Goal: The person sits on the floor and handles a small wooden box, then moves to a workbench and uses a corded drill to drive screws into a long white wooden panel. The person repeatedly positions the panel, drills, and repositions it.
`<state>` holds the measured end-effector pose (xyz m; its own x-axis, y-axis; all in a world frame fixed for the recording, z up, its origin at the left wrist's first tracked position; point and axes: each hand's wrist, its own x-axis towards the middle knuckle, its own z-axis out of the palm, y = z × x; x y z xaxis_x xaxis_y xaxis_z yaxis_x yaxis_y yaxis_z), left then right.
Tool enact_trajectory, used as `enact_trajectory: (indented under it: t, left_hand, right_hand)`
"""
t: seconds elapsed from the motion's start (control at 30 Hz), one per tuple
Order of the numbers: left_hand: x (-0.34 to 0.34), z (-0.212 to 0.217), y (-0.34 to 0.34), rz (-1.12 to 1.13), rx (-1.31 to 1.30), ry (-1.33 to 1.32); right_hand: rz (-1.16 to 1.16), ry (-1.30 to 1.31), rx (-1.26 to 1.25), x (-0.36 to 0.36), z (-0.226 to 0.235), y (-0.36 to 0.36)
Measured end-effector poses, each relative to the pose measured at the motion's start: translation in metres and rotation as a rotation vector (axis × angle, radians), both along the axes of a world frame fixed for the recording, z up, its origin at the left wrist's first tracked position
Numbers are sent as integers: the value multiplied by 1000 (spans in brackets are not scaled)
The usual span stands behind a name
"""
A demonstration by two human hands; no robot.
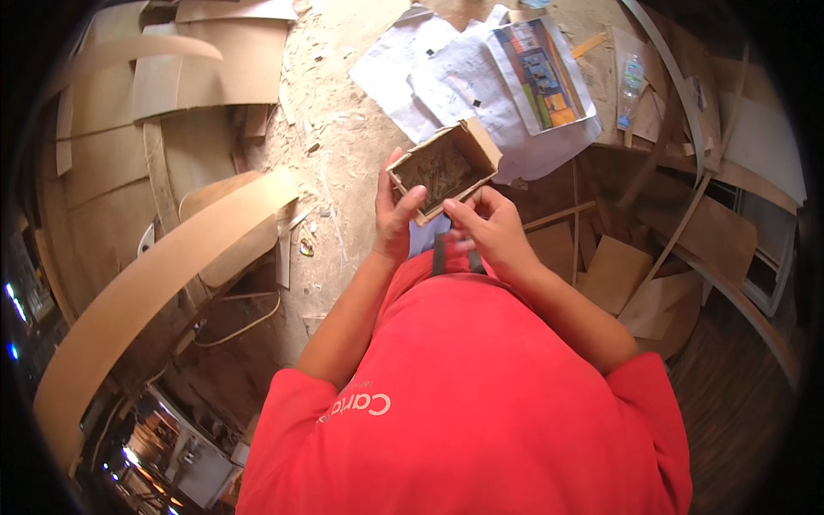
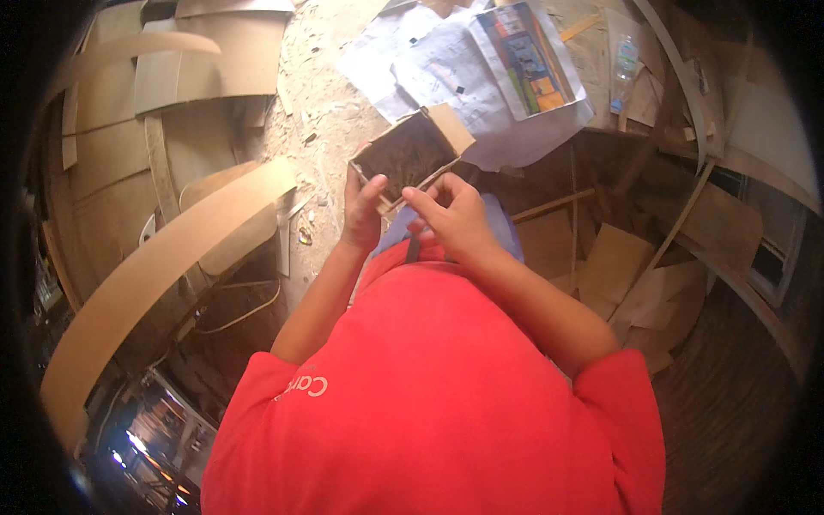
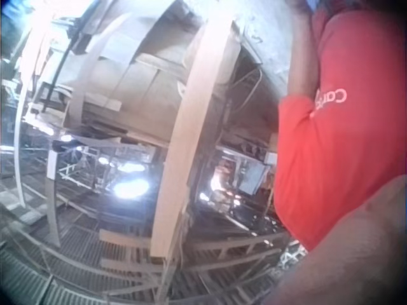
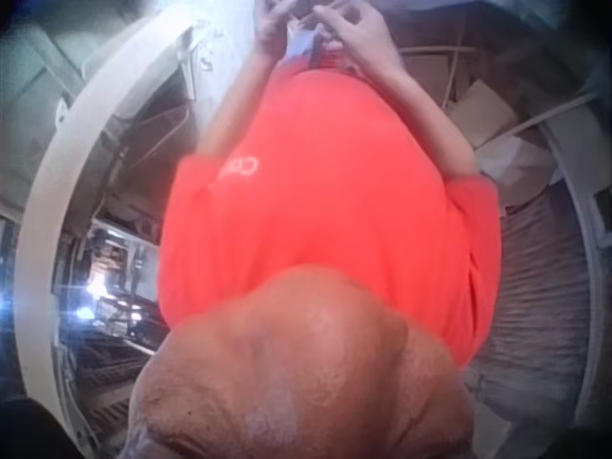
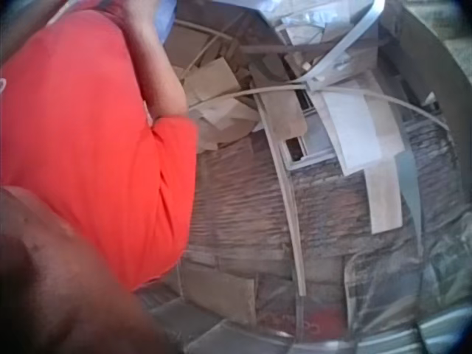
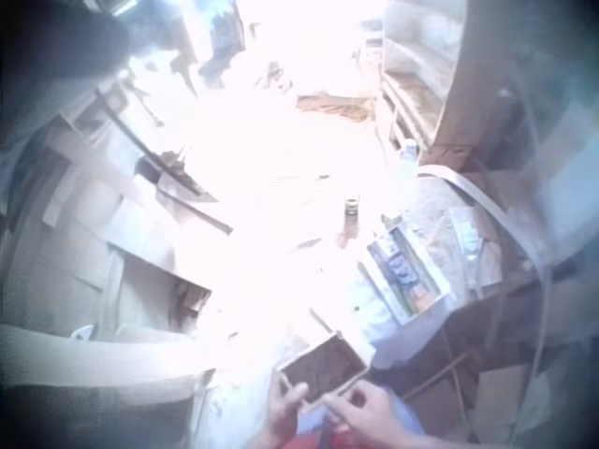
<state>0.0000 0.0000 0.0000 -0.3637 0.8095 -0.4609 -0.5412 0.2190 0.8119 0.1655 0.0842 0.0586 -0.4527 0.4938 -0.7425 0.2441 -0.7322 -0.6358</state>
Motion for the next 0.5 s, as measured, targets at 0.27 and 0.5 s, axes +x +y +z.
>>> enact_trajectory:
  t: [0.27, 0.5]
  left_hand:
    - [-53, 28, -32, -149, -16, -48]
    - [-57, 38, -35, -401, -70, -46]
  right_hand:
    - [363, -53, 561, 28, 63, 35]
    - [470, -57, 776, 16, 91, 66]
